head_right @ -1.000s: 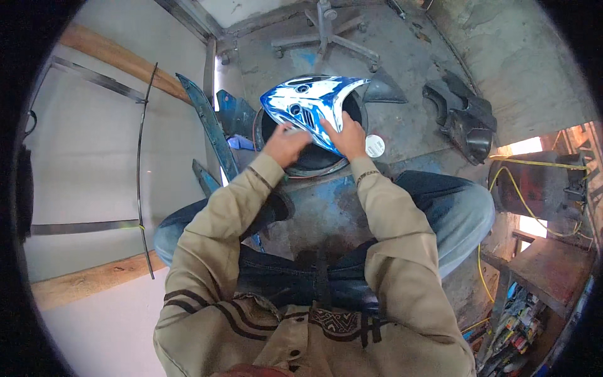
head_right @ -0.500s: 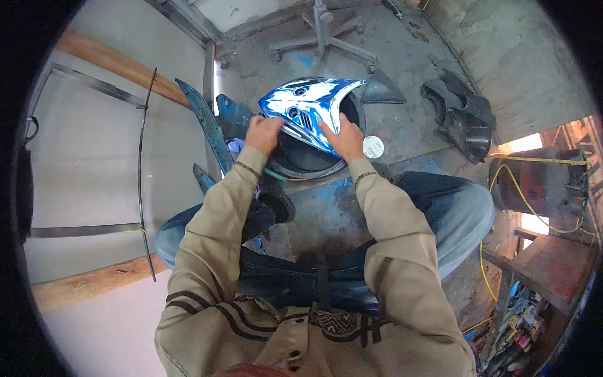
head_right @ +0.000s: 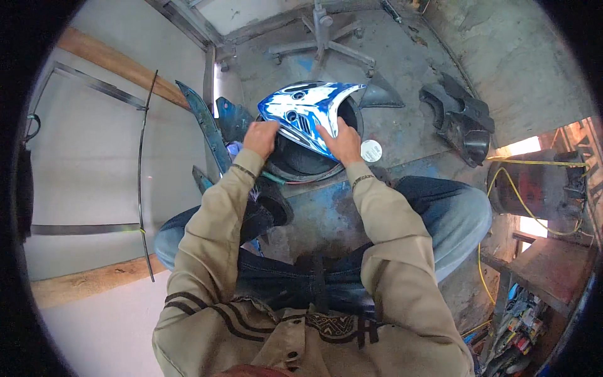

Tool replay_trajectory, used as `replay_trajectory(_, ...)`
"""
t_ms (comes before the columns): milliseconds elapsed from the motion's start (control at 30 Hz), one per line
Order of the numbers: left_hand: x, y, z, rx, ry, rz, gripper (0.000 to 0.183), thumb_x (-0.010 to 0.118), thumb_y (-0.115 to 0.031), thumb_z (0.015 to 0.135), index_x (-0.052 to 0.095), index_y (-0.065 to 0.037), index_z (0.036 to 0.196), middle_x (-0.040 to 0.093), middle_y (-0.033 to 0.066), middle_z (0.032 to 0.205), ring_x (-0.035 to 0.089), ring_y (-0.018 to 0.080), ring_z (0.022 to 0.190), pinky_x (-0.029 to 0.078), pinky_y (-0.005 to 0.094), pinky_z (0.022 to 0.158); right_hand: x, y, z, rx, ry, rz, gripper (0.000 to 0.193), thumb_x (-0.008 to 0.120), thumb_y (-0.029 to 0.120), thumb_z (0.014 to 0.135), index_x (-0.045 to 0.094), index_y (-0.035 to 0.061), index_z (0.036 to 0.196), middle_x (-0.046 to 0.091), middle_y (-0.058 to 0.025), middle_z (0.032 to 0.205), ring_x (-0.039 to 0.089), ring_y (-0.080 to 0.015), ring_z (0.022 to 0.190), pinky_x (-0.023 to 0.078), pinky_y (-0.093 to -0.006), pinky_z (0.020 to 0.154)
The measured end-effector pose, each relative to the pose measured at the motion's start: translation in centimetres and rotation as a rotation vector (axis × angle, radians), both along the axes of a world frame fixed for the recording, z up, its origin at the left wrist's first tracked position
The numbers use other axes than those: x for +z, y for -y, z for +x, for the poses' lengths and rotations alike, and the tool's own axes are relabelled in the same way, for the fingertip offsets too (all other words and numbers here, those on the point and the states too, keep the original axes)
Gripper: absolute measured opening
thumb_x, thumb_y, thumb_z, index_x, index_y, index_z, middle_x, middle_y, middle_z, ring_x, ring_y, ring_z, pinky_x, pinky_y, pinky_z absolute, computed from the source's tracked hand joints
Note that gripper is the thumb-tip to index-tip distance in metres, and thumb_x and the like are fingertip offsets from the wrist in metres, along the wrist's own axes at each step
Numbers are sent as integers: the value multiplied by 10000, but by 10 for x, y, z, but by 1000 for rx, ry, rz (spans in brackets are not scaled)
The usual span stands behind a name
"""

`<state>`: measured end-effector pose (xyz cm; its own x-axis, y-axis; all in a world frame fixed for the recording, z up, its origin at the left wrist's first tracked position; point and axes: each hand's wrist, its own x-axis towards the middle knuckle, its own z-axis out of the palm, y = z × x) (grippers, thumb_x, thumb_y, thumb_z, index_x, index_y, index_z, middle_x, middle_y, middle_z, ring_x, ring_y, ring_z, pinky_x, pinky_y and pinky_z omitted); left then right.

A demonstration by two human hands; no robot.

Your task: The person sands a blue and white motorcycle helmet part using a circular sanding pad, periodically dipping both the pad and the part into a bucket of water placed between their legs.

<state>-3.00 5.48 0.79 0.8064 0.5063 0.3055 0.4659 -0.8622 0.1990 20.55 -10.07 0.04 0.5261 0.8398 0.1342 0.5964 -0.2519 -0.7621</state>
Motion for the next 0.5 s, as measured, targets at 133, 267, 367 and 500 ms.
replay_trajectory(133, -2, 70, 36, -276, 208, 41, 170, 640, -82, 858, 678, -110, 1021, 713, 108, 955, 708, 311, 945, 532, 457, 857, -11, 1, 3, -58, 53, -1, 714, 704, 632, 912, 672, -27, 1186, 731, -331, 1022, 695, -524, 975, 525, -581, 866)
replay_trajectory(267, -8, 38, 18, -258, 40, 77, 310, 658, -61, 835, 688, -106, 1140, 747, 113, 1103, 715, 283, 1044, 526, 454, 924, -1, 0, 0, 19, -41, -31, 747, 720, 631, 903, 665, -60, 1180, 726, -338, 1030, 690, -520, 987, 522, -577, 891)
replay_trajectory(367, 2, 4, 4, -68, -32, 19, 278, 636, -86, 877, 669, -108, 1152, 744, 114, 1085, 711, 313, 1033, 494, 466, 895, 0, 0, 1, 28, -82, -36, 715, 724, 629, 901, 671, -29, 1175, 724, -332, 1046, 685, -506, 1016, 520, -564, 904)
replay_trajectory(500, 12, 54, 41, -157, -83, -15, 183, 643, -66, 855, 687, -108, 1027, 700, 99, 925, 685, 327, 880, 505, 467, 839, -34, -1, 17, -46, 9, -24, 691, 729, 622, 899, 669, -10, 1173, 721, -333, 1036, 685, -509, 993, 520, -578, 889)
